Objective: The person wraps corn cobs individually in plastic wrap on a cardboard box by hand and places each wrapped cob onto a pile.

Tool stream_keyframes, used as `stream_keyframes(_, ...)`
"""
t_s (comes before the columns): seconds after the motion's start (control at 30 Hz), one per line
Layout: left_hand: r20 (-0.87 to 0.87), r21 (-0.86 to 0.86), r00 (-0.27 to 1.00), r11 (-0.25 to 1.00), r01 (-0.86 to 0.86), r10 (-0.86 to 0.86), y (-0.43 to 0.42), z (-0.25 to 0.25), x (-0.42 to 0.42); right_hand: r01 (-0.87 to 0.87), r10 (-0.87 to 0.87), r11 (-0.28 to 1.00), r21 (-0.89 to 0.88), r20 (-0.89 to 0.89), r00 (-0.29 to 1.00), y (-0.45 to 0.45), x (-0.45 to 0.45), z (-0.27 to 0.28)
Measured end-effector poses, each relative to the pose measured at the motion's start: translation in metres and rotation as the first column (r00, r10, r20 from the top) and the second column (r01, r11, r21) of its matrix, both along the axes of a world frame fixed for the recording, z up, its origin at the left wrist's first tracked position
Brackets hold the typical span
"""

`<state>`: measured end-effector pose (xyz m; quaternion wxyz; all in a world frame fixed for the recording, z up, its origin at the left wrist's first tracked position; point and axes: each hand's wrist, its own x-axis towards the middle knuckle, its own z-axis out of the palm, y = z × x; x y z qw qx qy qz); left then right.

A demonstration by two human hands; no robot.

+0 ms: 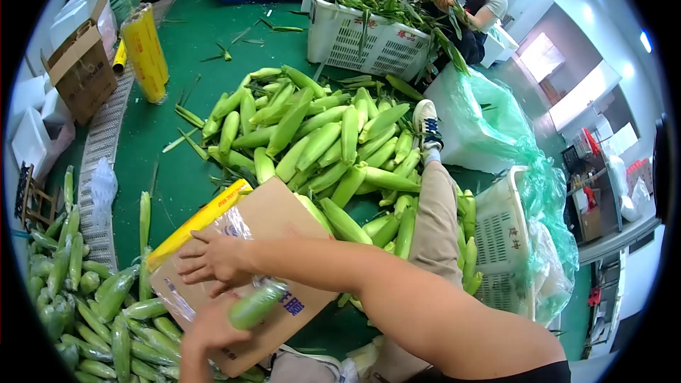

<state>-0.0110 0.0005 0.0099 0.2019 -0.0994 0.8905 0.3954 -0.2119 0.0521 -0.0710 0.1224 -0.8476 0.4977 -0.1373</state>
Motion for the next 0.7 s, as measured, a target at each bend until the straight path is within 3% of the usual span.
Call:
stream_keyframes(0.03,0.207,0.104,0.975,0.993,0.063,-0.083,0.012,0.005,0.000,0.020,-0.021,1.000,0.017,0.035,0.999,0.002,0.002,0.002)
stream_keyframes(0.13,0.194,0.549,0.933,0.822,0.153,-0.302,0.077,-0.022,0.034,0.017,-0.018,0.996,0.084,0.012,1.000,-0.002,0.001,0.007)
stream_keyframes(0.17,0.235,0.612,0.891,0.772,0.175,-0.388,0.104,-0.049,0.050,0.024,-0.024,0.995,0.099,-0.002,1.000,0.000,0.004,0.009)
stream_keyframes(0.2,0.279,0.671,0.727,0.669,0.319,-0.627,0.116,-0.092,0.061,0.086,-0.085,0.994,0.073,-0.014,0.996,0.002,0.015,0.004)
stream_keyframes(0.27,0.265,0.663,0.876,0.735,0.138,-0.403,0.119,-0.094,0.071,0.071,-0.089,0.982,-0.174,-0.098,0.991,0.017,0.038,-0.015)
stream_keyframes(0.3,0.250,0.665,0.927,0.745,0.047,-0.281,0.122,-0.090,0.077,0.073,-0.049,0.989,0.126,-0.182,0.982,0.040,0.054,0.016)
stream_keyframes(0.33,0.223,0.675,0.963,0.737,-0.043,-0.149,0.125,-0.087,0.084,0.179,-0.223,0.929,0.323,0.102,0.970,0.094,0.063,0.066)
stream_keyframes(0.37,0.255,0.620,0.962,0.780,-0.083,-0.101,0.126,-0.085,0.091,0.148,-0.281,0.881,0.449,0.246,0.928,0.142,0.070,0.080)
stream_keyframes(0.4,0.282,0.567,0.958,0.815,-0.122,-0.052,0.127,-0.084,0.096,0.002,-0.221,0.778,0.628,0.271,0.937,0.179,0.067,0.084)
stream_keyframes(0.5,0.342,0.614,0.929,0.782,-0.110,-0.138,0.144,-0.072,0.084,-0.020,-0.498,0.684,0.729,0.487,0.718,0.296,0.087,0.060)
stream_keyframes(0.53,0.358,0.652,0.910,0.754,-0.085,-0.207,0.146,-0.064,0.073,-0.053,-0.549,0.610,0.790,0.470,0.691,0.317,0.091,0.051)
stream_keyframes(0.57,0.505,0.655,0.832,0.730,-0.195,-0.230,0.155,-0.034,0.056,-0.098,-0.593,0.536,0.839,0.456,0.664,0.332,0.099,0.041)
stream_keyframes(0.63,0.456,0.713,0.873,0.657,-0.243,-0.172,0.141,-0.056,0.056,-0.075,-0.806,0.450,0.890,0.440,0.395,0.367,0.122,0.017)
stream_keyframes(0.7,0.409,0.777,0.906,0.560,-0.287,-0.104,0.117,-0.102,0.067,0.029,-0.873,0.450,0.892,0.433,0.225,0.382,0.137,0.022)
